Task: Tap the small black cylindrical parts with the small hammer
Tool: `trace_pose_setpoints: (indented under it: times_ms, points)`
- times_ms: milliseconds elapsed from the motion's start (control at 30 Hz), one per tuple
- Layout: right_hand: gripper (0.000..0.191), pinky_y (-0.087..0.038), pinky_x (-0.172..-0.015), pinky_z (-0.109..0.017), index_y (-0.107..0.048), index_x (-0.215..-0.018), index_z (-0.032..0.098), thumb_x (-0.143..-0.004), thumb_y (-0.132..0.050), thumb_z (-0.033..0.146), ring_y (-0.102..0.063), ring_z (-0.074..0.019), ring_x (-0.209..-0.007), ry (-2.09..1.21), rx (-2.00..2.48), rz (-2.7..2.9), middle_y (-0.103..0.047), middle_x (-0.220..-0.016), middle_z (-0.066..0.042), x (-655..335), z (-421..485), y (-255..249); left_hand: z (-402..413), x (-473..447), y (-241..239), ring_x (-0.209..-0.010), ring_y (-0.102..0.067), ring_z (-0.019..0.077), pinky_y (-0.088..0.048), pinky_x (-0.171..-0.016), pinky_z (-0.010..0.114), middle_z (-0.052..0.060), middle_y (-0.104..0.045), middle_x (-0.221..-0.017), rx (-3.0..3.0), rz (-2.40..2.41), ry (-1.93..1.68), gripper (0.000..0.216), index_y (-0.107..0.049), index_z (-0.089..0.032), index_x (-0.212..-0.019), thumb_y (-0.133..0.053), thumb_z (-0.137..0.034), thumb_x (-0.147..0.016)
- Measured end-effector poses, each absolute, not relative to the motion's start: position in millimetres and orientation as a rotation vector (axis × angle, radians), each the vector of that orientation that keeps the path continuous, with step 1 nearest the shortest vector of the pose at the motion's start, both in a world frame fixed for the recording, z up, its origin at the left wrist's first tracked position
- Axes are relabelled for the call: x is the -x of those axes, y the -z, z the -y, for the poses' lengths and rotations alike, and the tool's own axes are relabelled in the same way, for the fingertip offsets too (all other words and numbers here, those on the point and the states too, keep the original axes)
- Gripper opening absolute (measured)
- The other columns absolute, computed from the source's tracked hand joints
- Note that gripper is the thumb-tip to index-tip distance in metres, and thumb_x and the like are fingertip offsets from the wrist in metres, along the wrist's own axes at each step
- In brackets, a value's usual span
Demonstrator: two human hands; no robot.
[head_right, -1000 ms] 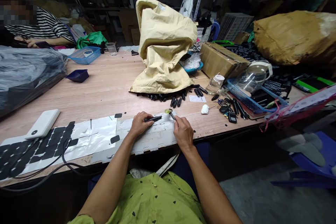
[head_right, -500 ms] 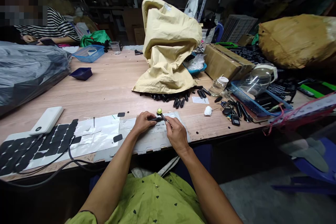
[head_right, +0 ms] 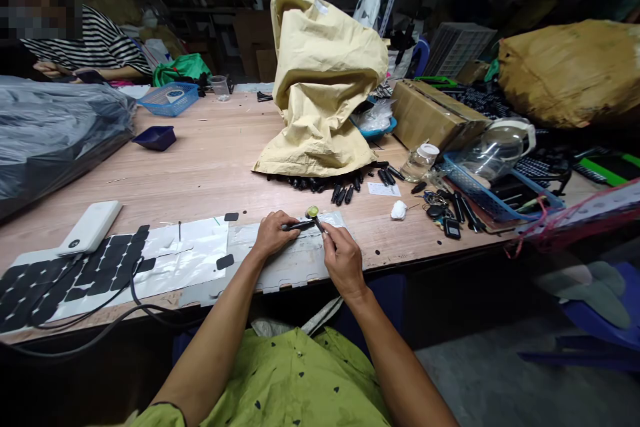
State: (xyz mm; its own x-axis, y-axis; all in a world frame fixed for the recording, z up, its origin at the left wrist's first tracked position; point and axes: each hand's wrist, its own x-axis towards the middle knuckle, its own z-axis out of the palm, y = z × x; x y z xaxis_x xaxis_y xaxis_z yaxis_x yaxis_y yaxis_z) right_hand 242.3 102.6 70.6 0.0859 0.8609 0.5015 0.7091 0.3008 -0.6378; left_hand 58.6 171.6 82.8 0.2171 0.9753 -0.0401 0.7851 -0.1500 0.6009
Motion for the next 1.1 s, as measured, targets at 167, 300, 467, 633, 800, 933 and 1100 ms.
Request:
trace_pose_setpoints:
  times_ms: [167,300,467,633,800,933,1100]
  points:
    - [0.033,-0.056,-0.087,-0.034,-0.072,-0.115,0.023,-0.099,-0.044,0.029,-0.069,-0.0208,-0.096,-0.179,1.404,1.698,-0.074,-0.100,-0.009,-239.2,-98.6,-62.2,-172.9,-58.3,-81.3,-0.107,-0.061,0.0251,-0.046,-0.095,0.036,0.003,-0.073,-0.105,-1.996,-1.618,-0.477,0.030,-0.079,-0.031,-0.107,-0.068,-0.027,-0.079]
    - [0.032,-0.056,-0.083,-0.033,-0.073,-0.113,0.023,-0.098,-0.044,0.028,-0.069,-0.0203,-0.091,-0.191,1.419,1.725,-0.073,-0.096,-0.008,-238.7,-99.3,-57.1,-173.3,-58.6,-81.2,-0.105,-0.061,0.0245,-0.046,-0.094,0.036,0.003,-0.073,-0.103,-1.995,-1.619,-0.476,0.029,-0.079,-0.030,-0.107,-0.068,-0.028,-0.080]
    - [0.033,-0.055,-0.085,-0.032,-0.071,-0.117,0.024,-0.099,-0.044,0.027,-0.069,-0.0200,-0.093,-0.192,1.389,1.737,-0.073,-0.098,-0.008,-233.0,-98.5,-61.3,-172.6,-58.6,-81.6,-0.104,-0.061,0.0235,-0.046,-0.093,0.034,0.001,-0.072,-0.103,-1.998,-1.625,-0.480,0.028,-0.079,-0.032,-0.105,-0.069,-0.028,-0.079]
    - [0.032,-0.054,-0.081,-0.029,-0.071,-0.116,0.024,-0.098,-0.044,0.024,-0.068,-0.0188,-0.089,-0.187,1.365,1.826,-0.072,-0.094,-0.006,-227.2,-99.3,-56.9,-171.8,-59.0,-82.9,-0.102,-0.061,0.0233,-0.045,-0.091,0.035,0.002,-0.072,-0.101,-2.000,-1.611,-0.477,0.023,-0.080,-0.031,-0.099,-0.068,-0.026,-0.080]
    - [0.031,-0.051,-0.077,-0.030,-0.073,-0.112,0.025,-0.097,-0.046,0.024,-0.066,-0.0200,-0.088,-0.020,1.510,1.744,-0.071,-0.093,-0.006,-249.3,-105.3,-54.8,-170.8,-60.2,-84.3,-0.103,-0.060,0.0238,-0.046,-0.094,0.035,0.001,-0.073,-0.103,-1.974,-1.613,-0.495,0.028,-0.080,-0.031,-0.104,-0.069,-0.027,-0.078]
    - [0.028,-0.045,-0.071,-0.031,-0.074,-0.107,0.025,-0.092,-0.051,0.021,-0.060,-0.0215,-0.082,0.131,1.698,1.717,-0.067,-0.086,-0.006,-275.3,-111.0,-49.6,-169.4,-60.4,-85.2,-0.103,-0.060,0.0245,-0.046,-0.092,0.035,0.002,-0.072,-0.103,-1.962,-1.629,-0.491,0.026,-0.080,-0.030,-0.102,-0.070,-0.028,-0.078]
    - [0.027,-0.038,-0.069,-0.032,-0.073,-0.108,0.023,-0.090,-0.054,0.018,-0.051,-0.0215,-0.078,0.253,1.804,1.750,-0.061,-0.083,-0.006,-282.3,-113.8,-40.3,-170.9,-58.7,-86.0,-0.103,-0.059,0.0248,-0.045,-0.094,0.036,0.003,-0.071,-0.102,-1.979,-1.607,-0.477,0.023,-0.080,-0.029,-0.100,-0.069,-0.028,-0.080]
